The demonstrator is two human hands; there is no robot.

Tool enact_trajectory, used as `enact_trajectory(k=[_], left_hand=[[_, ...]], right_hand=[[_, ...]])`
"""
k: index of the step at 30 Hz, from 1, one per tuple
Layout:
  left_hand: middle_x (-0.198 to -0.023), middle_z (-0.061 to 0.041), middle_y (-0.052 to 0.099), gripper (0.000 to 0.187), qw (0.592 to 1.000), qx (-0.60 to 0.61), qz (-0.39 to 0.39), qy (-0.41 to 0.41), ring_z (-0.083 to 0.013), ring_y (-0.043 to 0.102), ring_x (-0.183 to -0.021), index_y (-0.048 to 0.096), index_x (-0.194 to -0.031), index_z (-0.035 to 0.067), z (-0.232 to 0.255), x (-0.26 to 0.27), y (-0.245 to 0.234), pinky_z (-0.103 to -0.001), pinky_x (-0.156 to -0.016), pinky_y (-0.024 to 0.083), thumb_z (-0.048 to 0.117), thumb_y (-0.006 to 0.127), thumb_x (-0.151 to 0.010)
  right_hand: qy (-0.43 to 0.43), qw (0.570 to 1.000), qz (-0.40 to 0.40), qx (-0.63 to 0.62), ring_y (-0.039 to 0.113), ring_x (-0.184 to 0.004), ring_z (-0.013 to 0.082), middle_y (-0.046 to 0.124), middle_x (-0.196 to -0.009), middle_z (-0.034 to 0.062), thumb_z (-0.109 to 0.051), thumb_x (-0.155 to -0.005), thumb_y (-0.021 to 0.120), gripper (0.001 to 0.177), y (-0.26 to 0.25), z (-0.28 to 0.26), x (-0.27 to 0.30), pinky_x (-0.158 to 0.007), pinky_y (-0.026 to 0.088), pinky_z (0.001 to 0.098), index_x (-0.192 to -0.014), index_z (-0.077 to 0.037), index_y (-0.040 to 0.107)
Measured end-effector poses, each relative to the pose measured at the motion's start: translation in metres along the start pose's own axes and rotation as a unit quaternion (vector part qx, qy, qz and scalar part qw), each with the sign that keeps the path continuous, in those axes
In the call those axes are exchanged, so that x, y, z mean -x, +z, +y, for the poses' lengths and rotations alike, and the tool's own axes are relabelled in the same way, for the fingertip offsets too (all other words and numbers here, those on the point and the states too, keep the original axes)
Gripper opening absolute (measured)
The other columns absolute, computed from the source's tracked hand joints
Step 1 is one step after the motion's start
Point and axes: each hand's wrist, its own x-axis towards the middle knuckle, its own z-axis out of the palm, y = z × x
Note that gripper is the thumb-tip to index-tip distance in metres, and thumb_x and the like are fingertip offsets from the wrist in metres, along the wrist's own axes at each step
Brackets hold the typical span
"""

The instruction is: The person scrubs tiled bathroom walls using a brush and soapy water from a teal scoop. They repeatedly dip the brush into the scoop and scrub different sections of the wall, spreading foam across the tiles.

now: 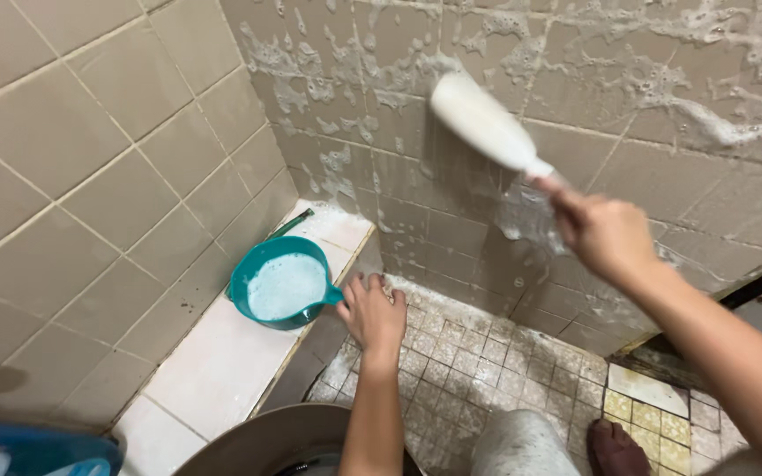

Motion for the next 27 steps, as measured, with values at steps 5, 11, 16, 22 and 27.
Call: enact_trajectory(k=[5,11,16,22,27], left_hand=[[-0.139,-0.015,0.054,0.038,0.999,-0.009,-0.025,0.020,-0.0297,0.045,-0.133,0.071,-0.111,0.008,-0.002,-0.005,0.005,-0.053,-0.107,0.030,0.032,0.069,-0.081],[-0.139,-0.016,0.053,0.040,0.999,-0.001,-0.036,0.033,-0.0308,0.044,-0.134,0.071,-0.112,0.006,0.001,-0.006,0.015,-0.051,-0.106,0.031,0.030,0.069,-0.080],[-0.138,-0.016,0.055,0.041,0.999,-0.011,-0.030,0.030,-0.0307,0.045,-0.132,0.071,-0.113,0.005,-0.003,-0.002,0.013,-0.051,-0.107,0.031,0.031,0.069,-0.081],[-0.136,-0.017,0.055,0.041,0.999,-0.022,-0.017,0.028,-0.0313,0.046,-0.130,0.072,-0.112,0.005,-0.002,-0.002,0.008,-0.051,-0.106,0.032,0.031,0.070,-0.080],[-0.133,-0.016,0.056,0.042,0.999,-0.015,-0.029,0.032,-0.0306,0.047,-0.129,0.071,-0.112,0.005,0.004,0.002,0.005,-0.052,-0.107,0.032,0.032,0.069,-0.081]], right_hand=[[-0.029,0.997,-0.065,0.039,0.053,-0.035,0.0174,0.065,-0.055,0.0074,-0.034,-0.102,0.050,0.043,-0.026,0.004,-0.013,-0.037,0.045,0.0348,-0.144,-0.036,0.058],[-0.029,0.999,-0.010,0.034,0.055,-0.037,0.0189,0.064,-0.057,0.0070,-0.032,-0.109,0.045,0.041,-0.043,0.000,-0.013,-0.040,0.047,0.0372,-0.148,-0.035,0.057],[-0.004,0.985,-0.126,0.115,0.062,-0.042,0.0268,0.069,-0.061,0.0111,-0.037,-0.102,0.050,0.050,-0.025,0.003,0.009,-0.043,0.053,0.0437,-0.150,-0.048,0.048],[0.022,0.999,-0.043,0.023,0.065,-0.047,0.0281,0.069,-0.065,0.0125,-0.032,-0.102,0.051,0.054,-0.023,0.006,0.013,-0.045,0.053,0.0462,-0.154,-0.045,0.047],[0.027,0.992,-0.086,0.083,0.065,-0.049,0.0305,0.069,-0.064,0.0138,-0.038,-0.105,0.051,0.044,-0.035,-0.001,0.009,-0.051,0.055,0.0451,-0.148,-0.047,0.052]])
